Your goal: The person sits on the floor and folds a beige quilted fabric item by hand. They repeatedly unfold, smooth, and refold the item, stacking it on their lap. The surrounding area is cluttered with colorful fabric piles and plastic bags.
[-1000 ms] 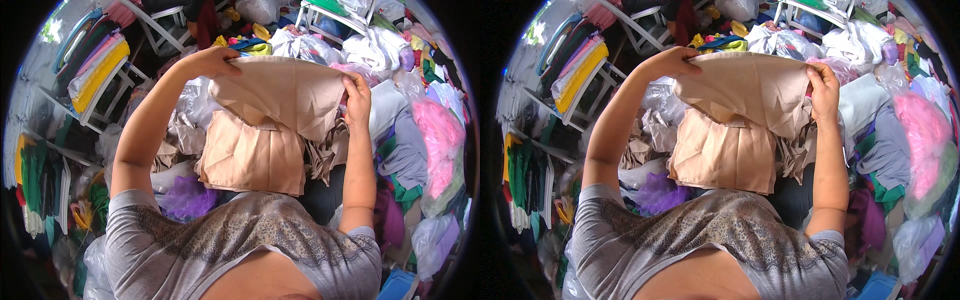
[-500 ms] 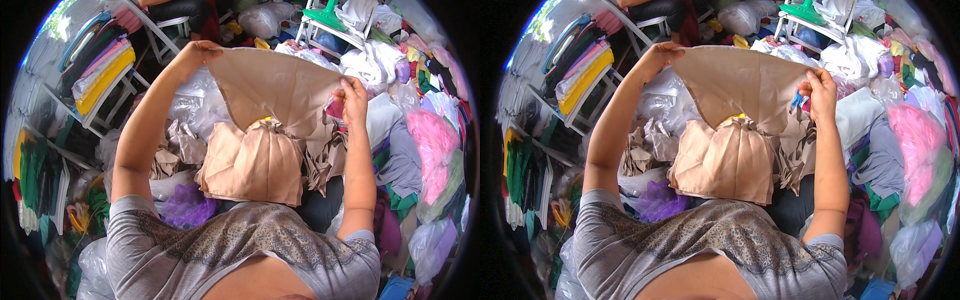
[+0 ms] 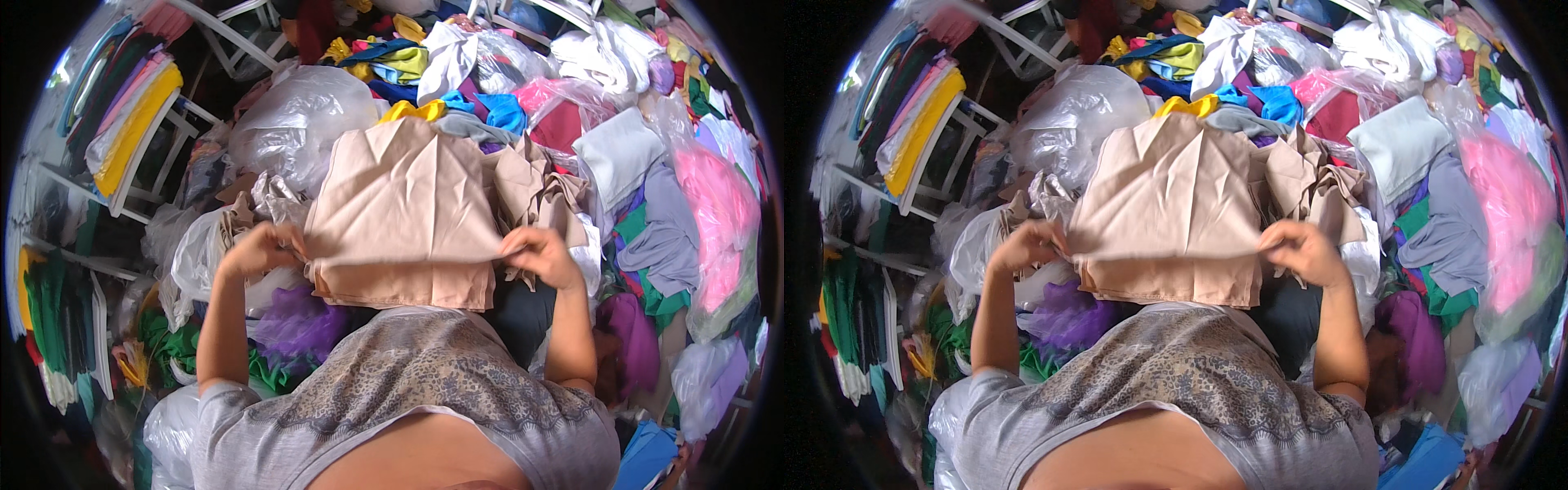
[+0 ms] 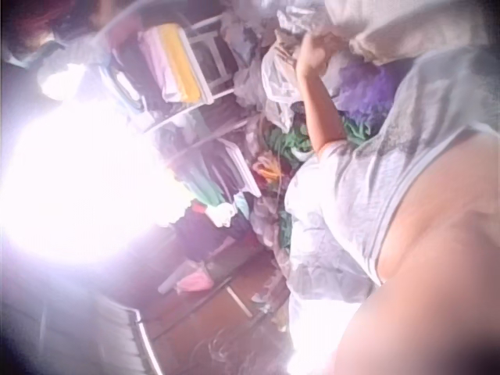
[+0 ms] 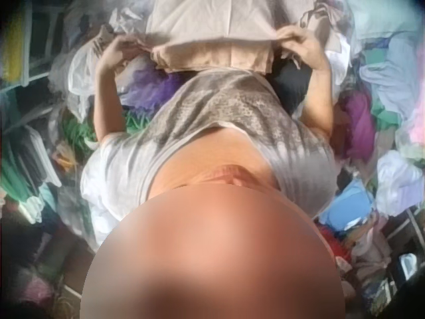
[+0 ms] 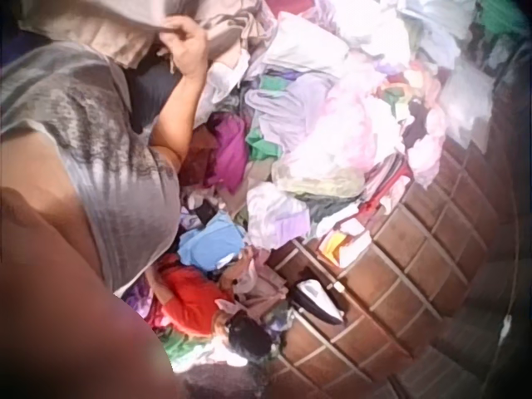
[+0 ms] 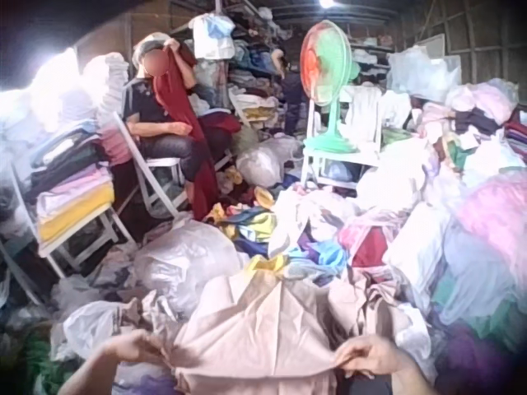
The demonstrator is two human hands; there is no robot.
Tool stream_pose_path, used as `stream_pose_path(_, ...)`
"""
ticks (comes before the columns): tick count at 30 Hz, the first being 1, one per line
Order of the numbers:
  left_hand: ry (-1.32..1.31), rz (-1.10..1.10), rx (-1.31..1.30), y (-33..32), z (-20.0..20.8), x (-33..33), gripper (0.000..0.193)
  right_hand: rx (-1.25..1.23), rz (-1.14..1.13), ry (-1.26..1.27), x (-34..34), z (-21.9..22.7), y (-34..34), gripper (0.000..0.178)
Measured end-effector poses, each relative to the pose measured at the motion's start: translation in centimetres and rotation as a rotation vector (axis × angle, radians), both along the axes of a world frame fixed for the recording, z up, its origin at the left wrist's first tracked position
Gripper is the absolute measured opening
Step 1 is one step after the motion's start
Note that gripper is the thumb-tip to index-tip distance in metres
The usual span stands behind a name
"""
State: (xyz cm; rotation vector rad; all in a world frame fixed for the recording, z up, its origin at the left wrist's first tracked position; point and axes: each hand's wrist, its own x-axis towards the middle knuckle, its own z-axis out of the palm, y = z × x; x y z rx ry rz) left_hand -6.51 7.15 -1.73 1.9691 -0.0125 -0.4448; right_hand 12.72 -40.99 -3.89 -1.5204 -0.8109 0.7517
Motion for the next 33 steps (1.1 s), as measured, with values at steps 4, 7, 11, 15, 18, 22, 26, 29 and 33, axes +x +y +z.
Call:
stream_pose_path(4,0.192,-0.220,0.166,-1.7,-1.3,-1.9,0.033,-0.372,0.122,0.064,-0.3,-2.1,-1.5,0.019)
stream_pose_path(7,-0.076,-0.083,0.372,-3.3,-0.6,-1.2,0.042,-0.289,-0.120,-0.054,3.3,-4.2,-1.6,0.030)
stream_pose_path(11,-0.505,0.294,0.479,-9.0,-2.3,2.6,0.051,-0.576,-0.785,-0.721,11.4,-8.2,0.9,0.048)
stream_pose_path(15,-0.545,0.016,0.631,-15.2,-6.7,5.4,0.065,-0.858,-0.824,-0.579,15.3,-9.5,1.6,0.044)
stream_pose_path(18,-0.475,-0.135,0.759,-16.7,-9.4,6.0,0.069,-0.858,-0.840,-0.600,15.5,-7.6,1.4,0.028)
stream_pose_path(22,-0.510,-0.132,0.759,-16.6,-10.2,5.4,0.069,-0.576,-0.931,-0.482,14.2,-1.9,0.7,0.012)
stream_pose_path(26,-0.287,-0.309,0.714,-15.4,-6.1,8.0,0.066,-0.240,-0.880,-0.476,13.1,6.3,1.1,0.013)
stream_pose_path(29,-0.769,0.029,0.616,-15.5,0.2,12.6,0.067,-0.143,-0.577,-0.593,11.3,12.5,2.5,0.018)
stream_pose_path(33,-1.275,0.045,0.268,-17.2,9.7,17.8,0.082,0.002,-0.128,-0.924,6.9,17.9,6.1,0.020)
